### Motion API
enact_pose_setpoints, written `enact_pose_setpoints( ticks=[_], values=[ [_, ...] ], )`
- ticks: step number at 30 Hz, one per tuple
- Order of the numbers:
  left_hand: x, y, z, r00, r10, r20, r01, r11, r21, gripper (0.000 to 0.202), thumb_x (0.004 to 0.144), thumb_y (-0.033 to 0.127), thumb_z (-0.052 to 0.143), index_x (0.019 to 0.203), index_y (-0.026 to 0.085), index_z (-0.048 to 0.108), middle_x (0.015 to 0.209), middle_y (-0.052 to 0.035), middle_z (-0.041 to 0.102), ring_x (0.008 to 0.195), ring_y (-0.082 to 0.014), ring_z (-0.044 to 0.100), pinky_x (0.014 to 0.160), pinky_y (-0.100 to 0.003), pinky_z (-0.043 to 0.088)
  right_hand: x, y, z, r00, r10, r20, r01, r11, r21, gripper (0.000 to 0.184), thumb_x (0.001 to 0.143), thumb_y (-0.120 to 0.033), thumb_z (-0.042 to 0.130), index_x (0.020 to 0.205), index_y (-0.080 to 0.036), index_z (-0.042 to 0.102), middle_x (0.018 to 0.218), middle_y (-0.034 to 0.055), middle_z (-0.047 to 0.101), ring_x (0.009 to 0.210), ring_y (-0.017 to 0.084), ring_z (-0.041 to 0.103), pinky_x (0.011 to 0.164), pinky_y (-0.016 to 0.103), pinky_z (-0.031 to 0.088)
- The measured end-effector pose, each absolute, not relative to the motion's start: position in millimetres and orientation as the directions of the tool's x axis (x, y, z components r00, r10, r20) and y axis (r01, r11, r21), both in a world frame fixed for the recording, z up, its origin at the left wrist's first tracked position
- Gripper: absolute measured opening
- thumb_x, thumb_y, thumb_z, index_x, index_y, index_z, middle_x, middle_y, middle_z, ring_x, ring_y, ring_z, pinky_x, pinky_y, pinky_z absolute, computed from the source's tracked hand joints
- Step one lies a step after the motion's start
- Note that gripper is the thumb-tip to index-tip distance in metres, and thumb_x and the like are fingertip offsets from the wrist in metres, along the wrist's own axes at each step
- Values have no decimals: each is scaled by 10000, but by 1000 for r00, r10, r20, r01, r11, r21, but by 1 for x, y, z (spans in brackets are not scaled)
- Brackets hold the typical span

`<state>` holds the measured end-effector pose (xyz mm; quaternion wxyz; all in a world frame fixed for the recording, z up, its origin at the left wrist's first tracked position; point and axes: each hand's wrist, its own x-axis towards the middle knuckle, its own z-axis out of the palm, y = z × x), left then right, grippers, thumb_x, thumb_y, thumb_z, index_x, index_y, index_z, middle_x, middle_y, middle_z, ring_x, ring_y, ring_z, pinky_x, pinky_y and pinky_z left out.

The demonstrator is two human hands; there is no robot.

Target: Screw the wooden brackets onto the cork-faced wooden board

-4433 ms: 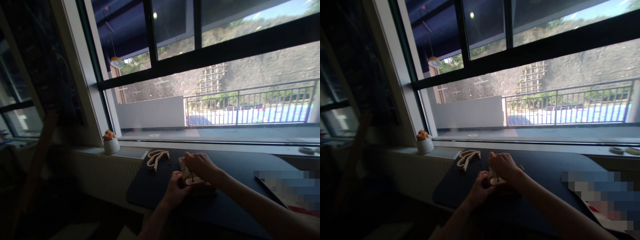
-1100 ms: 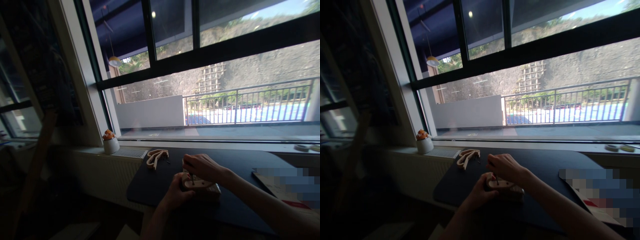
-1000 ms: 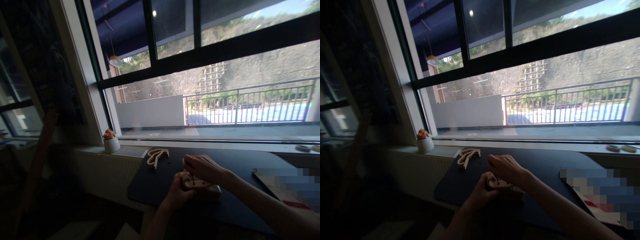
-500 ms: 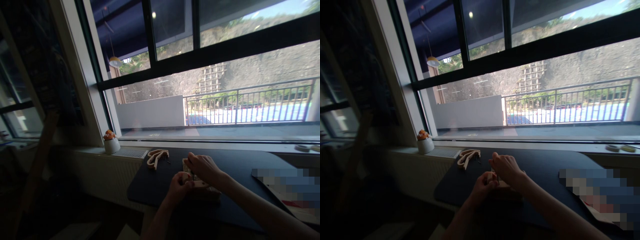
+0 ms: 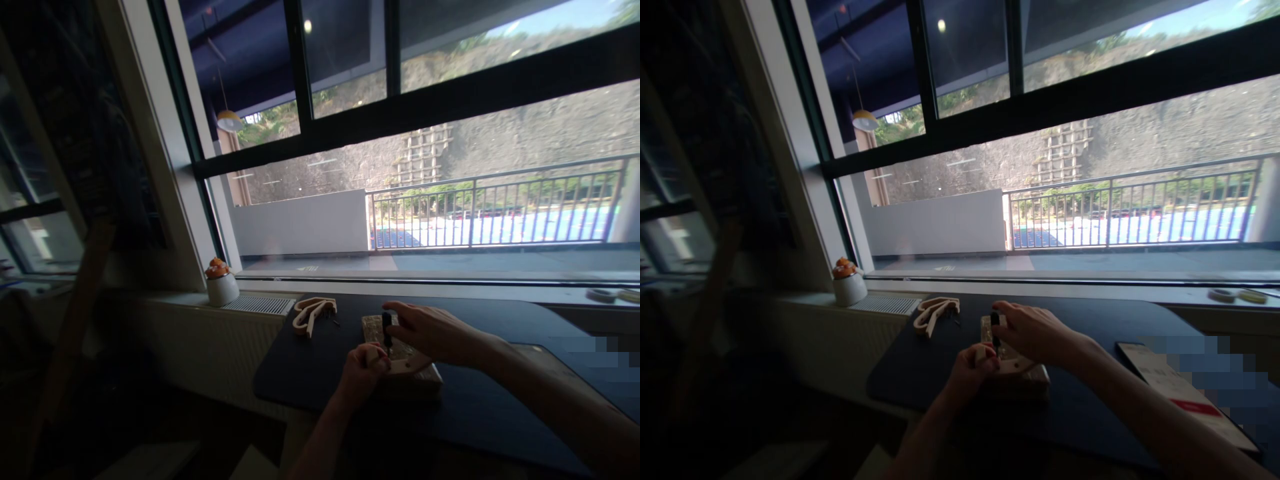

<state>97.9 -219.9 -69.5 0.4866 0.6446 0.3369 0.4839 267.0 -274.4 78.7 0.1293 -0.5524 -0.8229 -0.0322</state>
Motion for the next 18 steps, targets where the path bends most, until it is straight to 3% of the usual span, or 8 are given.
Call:
enact_pose_setpoints(
  ticks=[2,4,8,12,18],
  values=[
    [98,-219,-70,302,904,303,-32,-308,951,135,686,259,706,747,138,699,1024,-87,671,951,-244,616,866,-322,448,274,-279,73,-358,902,239,929,369,1,478,876,-426,515,1281,-173,524,1019,118,700,856,246,661,671,314,428],
    [98,-219,-71,298,904,307,-29,-313,949,150,686,272,708,749,137,702,1024,-94,673,948,-250,620,863,-333,456,275,-283,58,-387,900,199,920,363,144,430,775,-433,635,1088,-139,653,1017,158,691,891,298,647,755,391,440],
    [100,-219,-74,276,907,318,-29,-323,946,204,697,316,704,785,131,705,1046,-105,668,947,-256,622,860,-350,468,264,-285,21,-421,894,154,897,385,219,439,574,-407,804,888,-116,709,941,174,697,903,341,623,863,467,396],
    [101,-221,-75,257,910,325,-31,-328,944,211,690,300,698,816,132,711,1040,-103,672,961,-257,620,867,-350,472,258,-282,2,-403,893,203,903,350,251,282,685,-333,742,856,-112,703,904,166,685,847,320,621,748,417,412],
    [99,-221,-75,253,912,322,-23,-327,945,175,687,288,702,788,146,719,1027,-89,672,958,-254,618,865,-347,480,264,-282,0,-419,878,232,898,362,252,237,691,-321,764,836,-142,707,897,125,696,830,288,633,717,377,412]
  ],
)
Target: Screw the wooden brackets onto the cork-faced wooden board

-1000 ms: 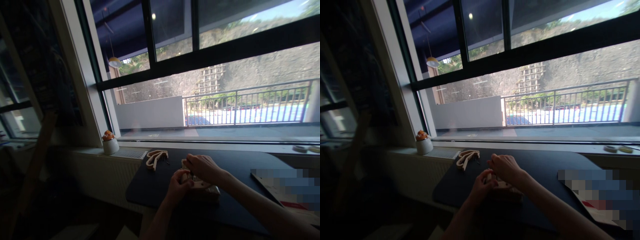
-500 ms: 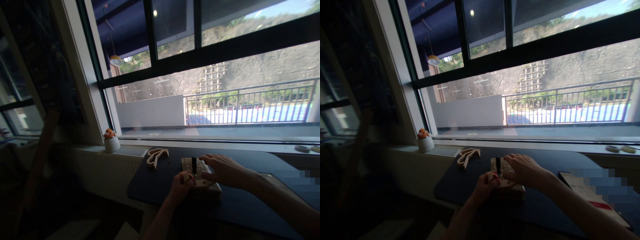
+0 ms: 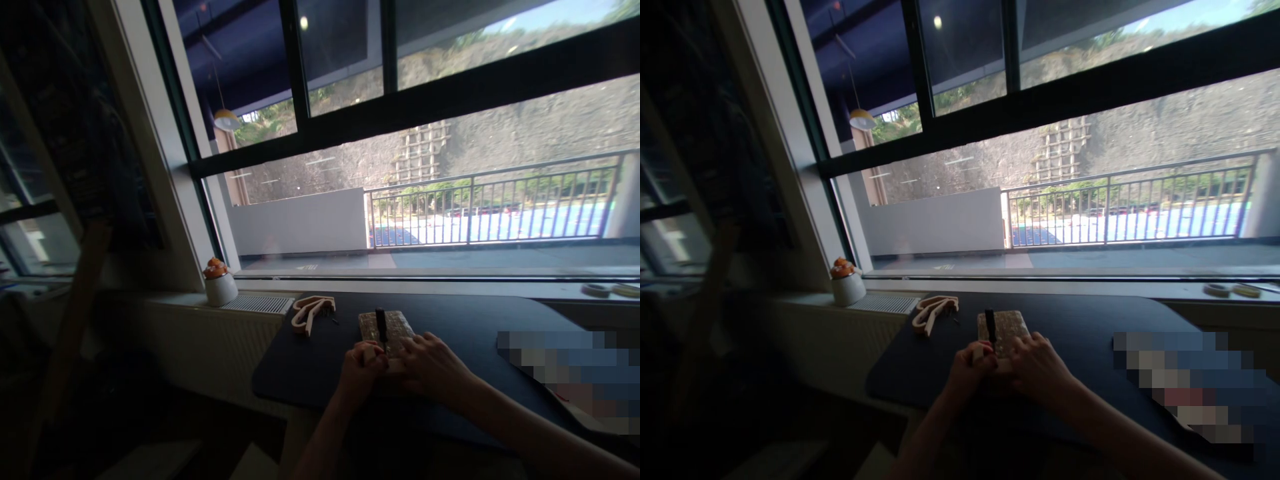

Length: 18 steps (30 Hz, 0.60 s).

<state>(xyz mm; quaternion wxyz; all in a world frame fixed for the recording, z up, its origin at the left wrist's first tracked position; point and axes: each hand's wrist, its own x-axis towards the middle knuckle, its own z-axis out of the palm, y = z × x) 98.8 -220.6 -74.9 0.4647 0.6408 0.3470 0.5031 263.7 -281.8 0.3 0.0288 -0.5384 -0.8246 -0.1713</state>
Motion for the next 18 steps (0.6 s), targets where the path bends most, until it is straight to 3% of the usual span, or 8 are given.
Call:
enact_pose_setpoints(
  ticks=[13,18],
  values=[
    [99,-220,-73,259,911,321,-13,-329,944,174,689,280,703,788,138,717,988,-86,669,929,-242,619,867,-347,478,272,-279,4,-505,836,215,860,466,207,209,723,-314,720,881,-177,700,918,86,694,821,244,635,711,341,408],
    [99,-220,-74,259,914,313,-21,-319,948,175,686,291,707,780,144,719,986,-74,670,920,-233,620,856,-333,481,270,-280,5,-482,851,211,875,451,178,204,732,-271,702,901,-157,701,927,109,690,836,269,638,719,364,428]
  ],
)
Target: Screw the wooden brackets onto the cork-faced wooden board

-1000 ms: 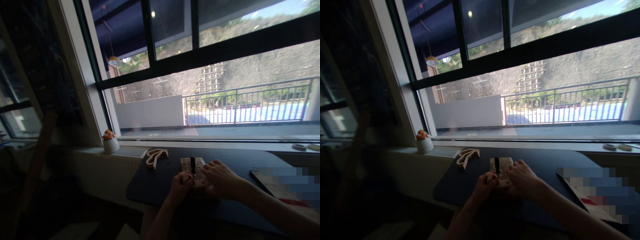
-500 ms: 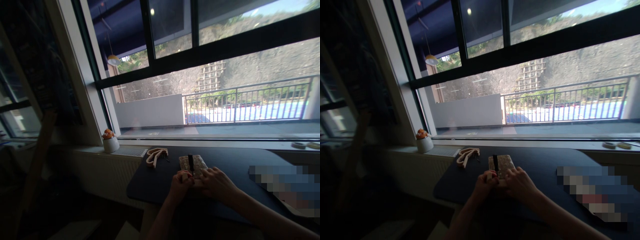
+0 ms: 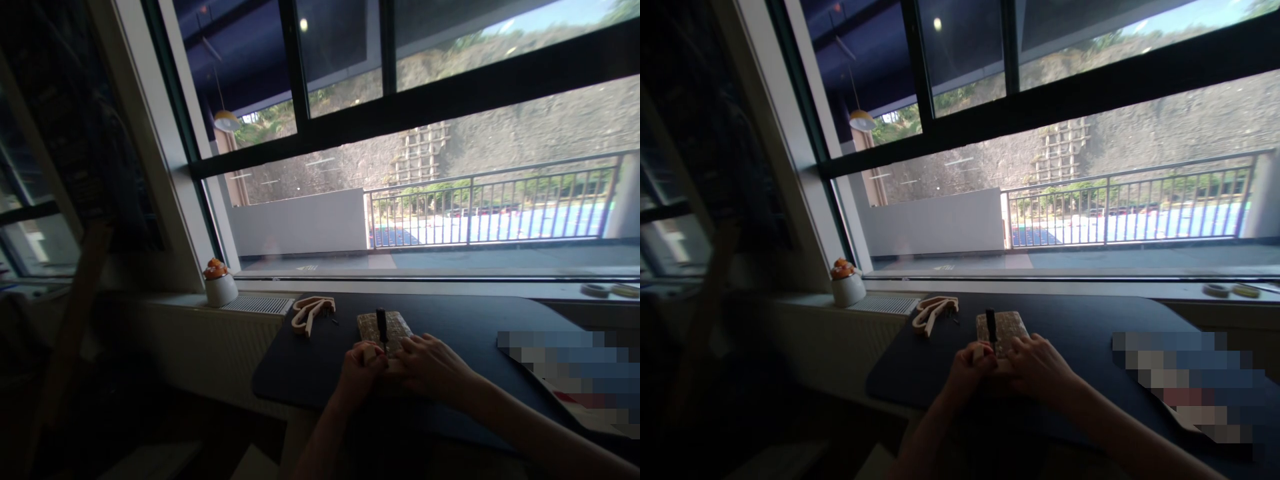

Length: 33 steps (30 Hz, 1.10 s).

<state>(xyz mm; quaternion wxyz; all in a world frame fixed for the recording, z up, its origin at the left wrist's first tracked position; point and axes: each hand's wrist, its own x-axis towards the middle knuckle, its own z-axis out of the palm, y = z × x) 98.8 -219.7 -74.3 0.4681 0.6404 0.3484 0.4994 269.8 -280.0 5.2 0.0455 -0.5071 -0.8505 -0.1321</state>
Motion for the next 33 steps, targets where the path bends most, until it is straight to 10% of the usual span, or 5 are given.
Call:
enact_pose_setpoints(
  ticks=[8,14,20,25,33],
  values=[
    [97,-219,-72,287,905,314,-18,-323,946,169,693,299,701,769,149,712,955,-64,670,906,-226,612,833,-317,476,272,-281,12,-480,848,226,877,466,113,267,709,-339,724,912,-167,712,930,115,691,861,292,641,769,410,462],
    [97,-219,-69,314,898,309,-1,-325,946,126,700,268,676,745,153,703,926,-48,663,888,-217,599,801,-304,464,272,-262,66,-393,808,438,888,457,-47,464,923,-346,449,1346,-158,493,1282,171,562,1049,272,600,821,382,469],
    [95,-220,-70,312,898,310,5,-328,945,150,690,262,679,777,141,685,981,-60,648,887,-216,594,800,-302,462,256,-251,83,-547,747,377,750,637,-175,306,889,-183,454,1071,-202,698,1028,73,704,862,172,657,727,251,474],
    [89,-223,-73,343,887,311,-3,-330,944,372,673,232,700,1038,187,646,1007,-36,653,957,-222,591,859,-309,462,256,-251,78,-523,757,391,757,624,-194,327,854,-158,482,1113,-164,681,1013,90,721,859,188,660,726,260,475],
    [91,-222,-79,357,861,363,22,-396,918,350,607,124,697,950,176,648,1179,-79,607,1228,-302,477,1060,-368,344,254,-252,75,-520,758,394,748,627,-218,307,839,-188,525,1096,-184,693,1007,65,728,870,190,665,731,251,469]
  ],
)
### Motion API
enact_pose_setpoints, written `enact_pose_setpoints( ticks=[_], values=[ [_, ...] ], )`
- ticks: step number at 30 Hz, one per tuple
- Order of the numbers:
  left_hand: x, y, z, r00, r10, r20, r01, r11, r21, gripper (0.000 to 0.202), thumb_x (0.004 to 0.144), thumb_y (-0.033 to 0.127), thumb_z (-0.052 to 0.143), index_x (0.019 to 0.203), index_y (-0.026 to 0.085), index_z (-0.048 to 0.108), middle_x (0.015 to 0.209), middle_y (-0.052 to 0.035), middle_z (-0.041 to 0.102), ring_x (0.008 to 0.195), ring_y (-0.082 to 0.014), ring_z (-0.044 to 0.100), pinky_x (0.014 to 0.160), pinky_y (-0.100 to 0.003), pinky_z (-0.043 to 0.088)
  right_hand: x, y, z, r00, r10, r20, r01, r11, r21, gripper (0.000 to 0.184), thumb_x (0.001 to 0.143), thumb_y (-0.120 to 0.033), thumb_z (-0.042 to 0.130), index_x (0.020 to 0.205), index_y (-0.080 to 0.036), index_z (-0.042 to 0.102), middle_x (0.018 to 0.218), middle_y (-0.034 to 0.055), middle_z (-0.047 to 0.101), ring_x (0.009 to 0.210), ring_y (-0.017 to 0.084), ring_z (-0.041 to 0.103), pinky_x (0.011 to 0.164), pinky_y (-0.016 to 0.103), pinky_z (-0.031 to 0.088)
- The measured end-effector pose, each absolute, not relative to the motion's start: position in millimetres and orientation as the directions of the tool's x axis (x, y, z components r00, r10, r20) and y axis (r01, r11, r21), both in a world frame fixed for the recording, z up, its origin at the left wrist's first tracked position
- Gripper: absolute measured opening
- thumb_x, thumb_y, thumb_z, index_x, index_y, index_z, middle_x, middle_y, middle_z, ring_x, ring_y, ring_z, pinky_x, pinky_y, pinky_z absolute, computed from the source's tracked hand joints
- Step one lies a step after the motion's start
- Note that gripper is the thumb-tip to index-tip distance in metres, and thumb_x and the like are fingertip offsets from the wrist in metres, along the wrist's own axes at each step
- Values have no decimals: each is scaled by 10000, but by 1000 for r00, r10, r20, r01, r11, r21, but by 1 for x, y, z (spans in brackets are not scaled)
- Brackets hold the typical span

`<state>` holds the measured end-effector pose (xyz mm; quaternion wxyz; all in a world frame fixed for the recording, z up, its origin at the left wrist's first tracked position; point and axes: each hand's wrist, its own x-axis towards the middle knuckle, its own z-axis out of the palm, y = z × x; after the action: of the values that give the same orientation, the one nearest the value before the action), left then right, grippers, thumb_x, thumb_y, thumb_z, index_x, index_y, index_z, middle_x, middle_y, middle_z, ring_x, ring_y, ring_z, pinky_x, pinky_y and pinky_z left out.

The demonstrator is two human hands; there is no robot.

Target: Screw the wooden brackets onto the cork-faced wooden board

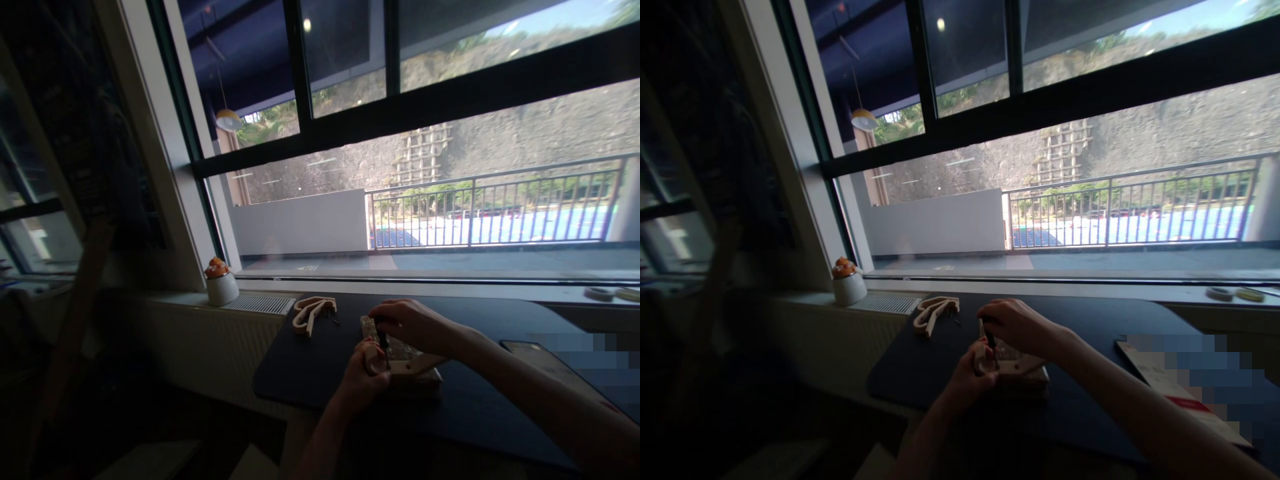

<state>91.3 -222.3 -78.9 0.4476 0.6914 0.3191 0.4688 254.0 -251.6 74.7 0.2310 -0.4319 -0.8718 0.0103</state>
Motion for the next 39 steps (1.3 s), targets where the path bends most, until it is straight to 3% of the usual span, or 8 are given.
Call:
enact_pose_setpoints(
  ticks=[3,7,14,23,28,35,39],
  values=[
    [92,-223,-77,338,862,378,40,-414,909,292,606,110,687,887,179,646,1210,-81,594,1270,-305,444,1074,-363,323,254,-253,75,-507,766,395,757,615,-220,291,830,-206,539,1072,-198,702,990,56,732,848,183,665,716,246,465],
    [93,-225,-76,326,867,377,48,-414,909,356,596,90,675,938,180,633,1232,-99,581,1261,-302,453,1046,-370,350,256,-256,76,-459,792,403,794,569,-215,254,826,-221,543,1015,-208,713,929,43,736,781,170,660,669,243,443],
    [94,-226,-73,321,864,387,51,-424,904,367,582,64,654,929,182,635,1158,-94,622,1257,-291,458,1040,-356,356,258,-264,73,-348,838,421,870,455,-187,173,833,-267,552,875,-168,687,736,59,697,614,181,607,547,270,348],
    [95,-224,-78,309,882,357,52,-390,919,395,585,109,679,972,177,642,1241,-88,589,1195,-286,515,1027,-346,389,249,-269,82,-507,772,383,777,602,-185,245,900,-207,458,930,-213,701,960,46,684,781,138,636,668,222,412],
    [96,-223,-77,307,882,358,54,-392,919,408,581,114,693,981,177,641,1166,-76,620,1175,-283,527,1027,-347,394,244,-263,77,-424,802,421,812,542,-214,235,883,-214,481,919,-211,713,907,38,701,804,161,642,693,242,410],
    [96,-221,-79,317,871,376,53,-412,910,388,587,104,677,967,176,643,1140,-75,629,1190,-285,516,1038,-362,382,235,-264,70,-204,850,486,895,363,-260,173,844,-251,541,837,-162,689,792,68,692,691,192,622,604,276,367],
    [95,-222,-79,314,875,368,54,-404,913,402,588,109,682,982,173,639,1186,-89,614,1214,-292,499,1042,-365,376,236,-262,69,-235,841,487,875,401,-270,185,854,-259,533,839,-195,706,803,43,680,680,171,611,602,266,368]
  ],
)
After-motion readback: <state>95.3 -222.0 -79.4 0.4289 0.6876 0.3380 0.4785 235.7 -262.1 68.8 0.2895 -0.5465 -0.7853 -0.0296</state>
